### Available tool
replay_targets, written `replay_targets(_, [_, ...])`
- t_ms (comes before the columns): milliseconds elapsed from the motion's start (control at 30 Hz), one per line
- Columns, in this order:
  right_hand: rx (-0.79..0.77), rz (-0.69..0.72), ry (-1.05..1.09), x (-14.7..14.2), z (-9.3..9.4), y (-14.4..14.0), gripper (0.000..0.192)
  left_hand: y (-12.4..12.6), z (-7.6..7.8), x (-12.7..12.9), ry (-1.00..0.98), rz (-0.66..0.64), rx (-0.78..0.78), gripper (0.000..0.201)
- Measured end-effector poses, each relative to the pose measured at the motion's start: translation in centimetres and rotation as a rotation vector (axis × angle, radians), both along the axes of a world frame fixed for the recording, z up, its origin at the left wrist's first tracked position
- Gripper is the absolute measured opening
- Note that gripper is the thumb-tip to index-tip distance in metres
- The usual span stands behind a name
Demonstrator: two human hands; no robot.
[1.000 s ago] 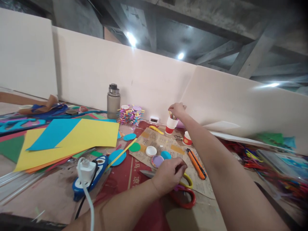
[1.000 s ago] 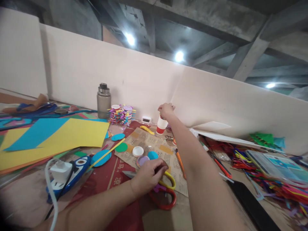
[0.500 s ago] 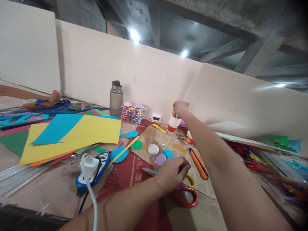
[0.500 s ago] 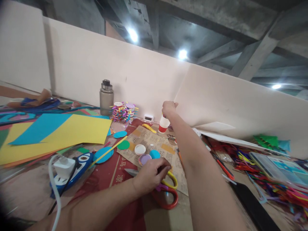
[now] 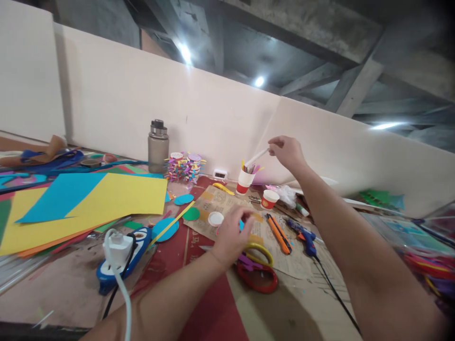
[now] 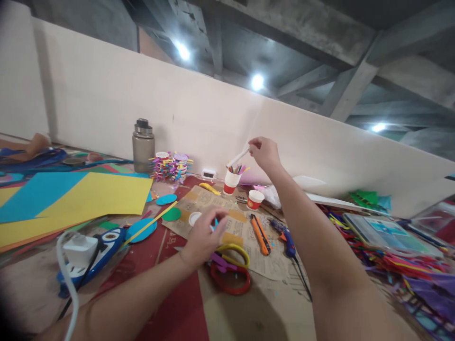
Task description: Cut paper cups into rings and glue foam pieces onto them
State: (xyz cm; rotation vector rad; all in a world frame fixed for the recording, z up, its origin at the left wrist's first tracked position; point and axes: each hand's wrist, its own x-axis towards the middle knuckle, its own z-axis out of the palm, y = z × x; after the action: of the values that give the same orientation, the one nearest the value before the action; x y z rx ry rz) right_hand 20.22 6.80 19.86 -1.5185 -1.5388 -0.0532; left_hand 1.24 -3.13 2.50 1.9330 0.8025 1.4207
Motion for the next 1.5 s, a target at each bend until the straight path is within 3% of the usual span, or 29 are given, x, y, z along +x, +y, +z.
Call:
replay_targets(100, [-0.150, 0.161, 0.141, -1.4, -1.6, -4.4, 0.017, 1.7, 0.6, -0.8, -0.136, 0.238, 0.067, 0.026])
replay_targets(167, [-0.257, 0.282, 0.216, -2.5, -3.3, -6.7, 0.013, 2.5, 0.8, -1.0, -0.129, 0.253, 0.051, 0.032])
replay_targets(300, [-0.300, 0.449, 0.388, -3.7, -6.7, -9.0, 0.016, 2.5, 1.0, -0.9, 0.023, -0.072, -0.210, 0.028])
replay_targets(467, [-0.246, 0.539, 0.588, -3.7, -10.5, -9.1, 0.036, 1.0, 1.3, -0.4, 0.011, -0.137, -0.256, 0.028])
replay_targets(633, [0.054, 0.412, 0.655, -4.5, -14.0, -8.6, 0.035, 0.7, 1.0, 0.2, -0.105, -0.363, -0.485, 0.034])
replay_targets(700, [0.117, 0.364, 0.751, -4.5, -14.5, -8.4, 0.034, 0.8, 0.7, 0.4, -0.105, -0.357, -0.524, 0.034])
replay_targets(867, [0.258, 0.251, 1.077, -2.2, -13.7, -8.4, 0.031, 1.1, 0.4, 0.2, -0.056, -0.115, -0.392, 0.028])
replay_targets(1000, [0.074, 0.444, 1.155, -1.4, -13.7, -9.3, 0.031, 1.1, 0.1, 0.2, -0.189, -0.357, -0.608, 0.033])
replay_targets(1100, [0.017, 0.552, 1.123, -2.2, -14.0, -9.8, 0.031, 1.2, -0.3, 0.2, -0.253, -0.474, -0.676, 0.041])
replay_targets(1500, [0.002, 0.502, 0.892, -3.5, -15.1, -9.9, 0.038, 1.0, -0.6, 0.5, -0.196, -0.494, -0.659, 0.038])
